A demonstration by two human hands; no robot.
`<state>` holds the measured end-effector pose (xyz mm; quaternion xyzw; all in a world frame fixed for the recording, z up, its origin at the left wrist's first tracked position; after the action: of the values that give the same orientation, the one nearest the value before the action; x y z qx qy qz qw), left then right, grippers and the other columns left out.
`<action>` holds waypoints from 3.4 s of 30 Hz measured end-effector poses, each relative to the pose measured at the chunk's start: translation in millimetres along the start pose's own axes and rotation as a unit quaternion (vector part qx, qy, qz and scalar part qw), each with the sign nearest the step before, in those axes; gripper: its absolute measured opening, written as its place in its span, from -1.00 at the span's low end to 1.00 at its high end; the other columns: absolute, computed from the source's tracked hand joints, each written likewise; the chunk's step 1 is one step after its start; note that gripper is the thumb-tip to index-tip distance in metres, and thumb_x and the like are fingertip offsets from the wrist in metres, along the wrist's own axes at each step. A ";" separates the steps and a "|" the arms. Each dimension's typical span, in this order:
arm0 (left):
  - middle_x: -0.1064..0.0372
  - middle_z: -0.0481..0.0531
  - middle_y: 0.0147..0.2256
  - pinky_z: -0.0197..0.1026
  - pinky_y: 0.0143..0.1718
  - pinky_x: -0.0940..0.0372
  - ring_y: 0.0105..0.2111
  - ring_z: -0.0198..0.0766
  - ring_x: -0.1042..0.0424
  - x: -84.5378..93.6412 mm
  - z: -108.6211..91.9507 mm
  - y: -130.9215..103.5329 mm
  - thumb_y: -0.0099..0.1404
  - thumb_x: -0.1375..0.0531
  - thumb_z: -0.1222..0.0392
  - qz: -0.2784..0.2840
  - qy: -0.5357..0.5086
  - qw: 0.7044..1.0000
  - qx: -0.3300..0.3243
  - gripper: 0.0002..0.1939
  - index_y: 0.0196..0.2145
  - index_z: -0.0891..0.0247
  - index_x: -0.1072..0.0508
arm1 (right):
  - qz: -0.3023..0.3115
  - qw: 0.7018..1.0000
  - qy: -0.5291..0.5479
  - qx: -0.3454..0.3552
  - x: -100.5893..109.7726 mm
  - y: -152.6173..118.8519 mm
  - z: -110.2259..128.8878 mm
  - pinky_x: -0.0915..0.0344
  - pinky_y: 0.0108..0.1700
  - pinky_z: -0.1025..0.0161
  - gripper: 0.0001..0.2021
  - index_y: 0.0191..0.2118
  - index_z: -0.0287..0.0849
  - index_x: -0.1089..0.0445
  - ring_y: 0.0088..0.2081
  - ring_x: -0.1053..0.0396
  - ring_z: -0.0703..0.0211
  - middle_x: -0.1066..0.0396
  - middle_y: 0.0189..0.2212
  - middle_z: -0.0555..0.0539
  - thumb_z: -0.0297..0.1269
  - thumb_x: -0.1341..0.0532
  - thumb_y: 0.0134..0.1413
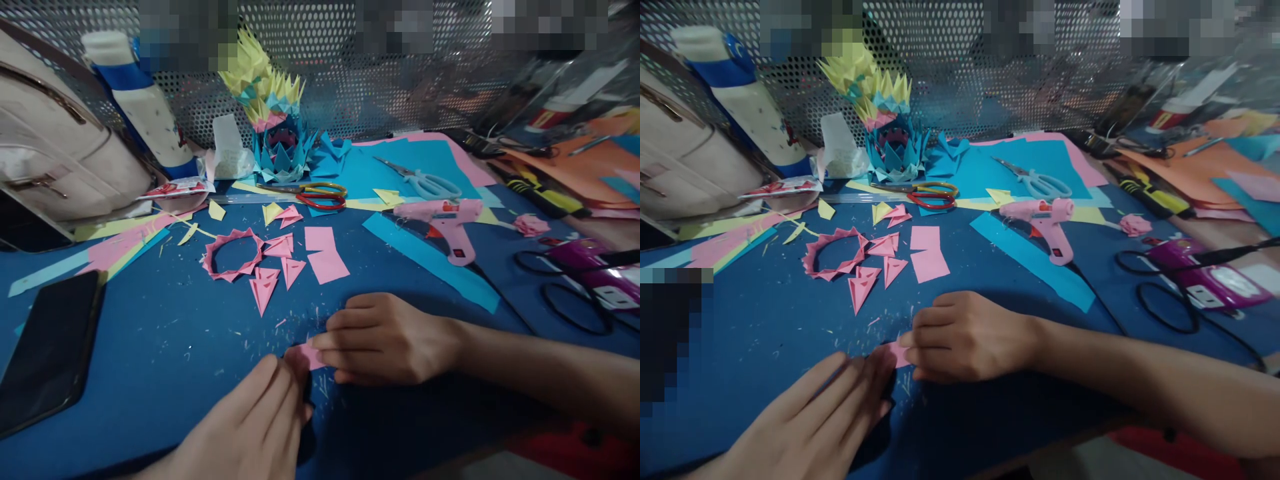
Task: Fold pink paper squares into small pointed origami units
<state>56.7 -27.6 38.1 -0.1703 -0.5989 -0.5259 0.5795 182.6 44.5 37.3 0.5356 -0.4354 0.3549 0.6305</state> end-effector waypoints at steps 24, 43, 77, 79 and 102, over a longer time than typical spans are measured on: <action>-0.55 0.25 -0.08 0.02 0.11 -0.07 -0.10 -0.05 -0.45 0.7 3.7 2.1 0.50 0.08 0.41 -0.010 -0.023 0.999 0.033 -0.60 -0.15 0.48 -0.57 | 0.061 0.997 0.037 -0.006 15.1 -0.6 -8.8 -0.12 -0.25 0.18 -0.68 -0.18 -0.21 -0.49 -0.34 -0.22 0.15 -0.36 -0.45 -0.03 -0.29 0.01 0.43; -0.35 0.04 -0.36 -0.06 -0.20 -0.19 -0.36 -0.15 -0.30 -25.4 52.3 17.1 0.48 -0.12 0.11 0.036 -0.237 0.964 0.115 -0.77 -0.25 0.32 -0.44 | 0.028 0.993 0.073 -0.091 -14.1 6.5 -17.8 -0.08 -0.32 0.28 -0.67 -0.23 -0.17 -0.37 -0.33 -0.25 0.22 -0.41 -0.37 -0.02 -0.01 -0.07 0.38; -0.33 -0.18 -0.48 -0.38 -0.48 -0.24 -0.52 -0.40 -0.37 -37.9 87.5 0.1 0.39 -0.20 0.20 -0.062 -0.500 0.775 0.382 -0.87 -0.11 0.14 -0.35 | 0.009 0.894 0.407 -0.188 -16.7 10.5 -39.7 -0.10 -0.45 0.45 -0.79 -0.45 -0.20 -0.24 -0.53 -0.15 0.42 -0.19 -0.57 0.11 -0.32 -0.17 0.21; -0.33 -0.18 -0.49 -0.37 -0.49 -0.24 -0.53 -0.39 -0.38 -38.4 87.9 -1.1 0.39 -0.20 0.20 -0.061 -0.500 0.772 0.387 -0.88 -0.12 0.15 -0.36 | 0.007 0.896 0.406 -0.182 -15.8 10.9 -39.7 -0.10 -0.44 0.44 -0.79 -0.44 -0.20 -0.24 -0.53 -0.15 0.42 -0.18 -0.57 0.11 -0.32 -0.17 0.23; -0.40 -0.12 -0.41 -0.35 -0.39 -0.28 -0.45 -0.37 -0.38 -38.5 92.4 -3.8 0.31 -0.28 0.20 -0.055 -0.473 0.782 0.401 -0.93 -0.26 0.17 -0.46 | -0.034 0.904 0.378 -0.196 -12.0 8.8 -44.4 -0.14 -0.40 0.41 -0.77 -0.46 -0.21 -0.25 -0.47 -0.17 0.38 -0.21 -0.53 0.07 -0.30 -0.18 0.24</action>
<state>16.5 63.0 23.5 -0.1167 -0.9631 -0.1230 0.2090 177.6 90.0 27.2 0.2415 -0.2068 0.4168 0.8516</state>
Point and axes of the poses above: each hand's wrist, its own y-axis towards the middle knuckle, its own x-axis out of the back of the hand, z = x × y, the point moved 7 cm from there along y, towards the middle knuckle
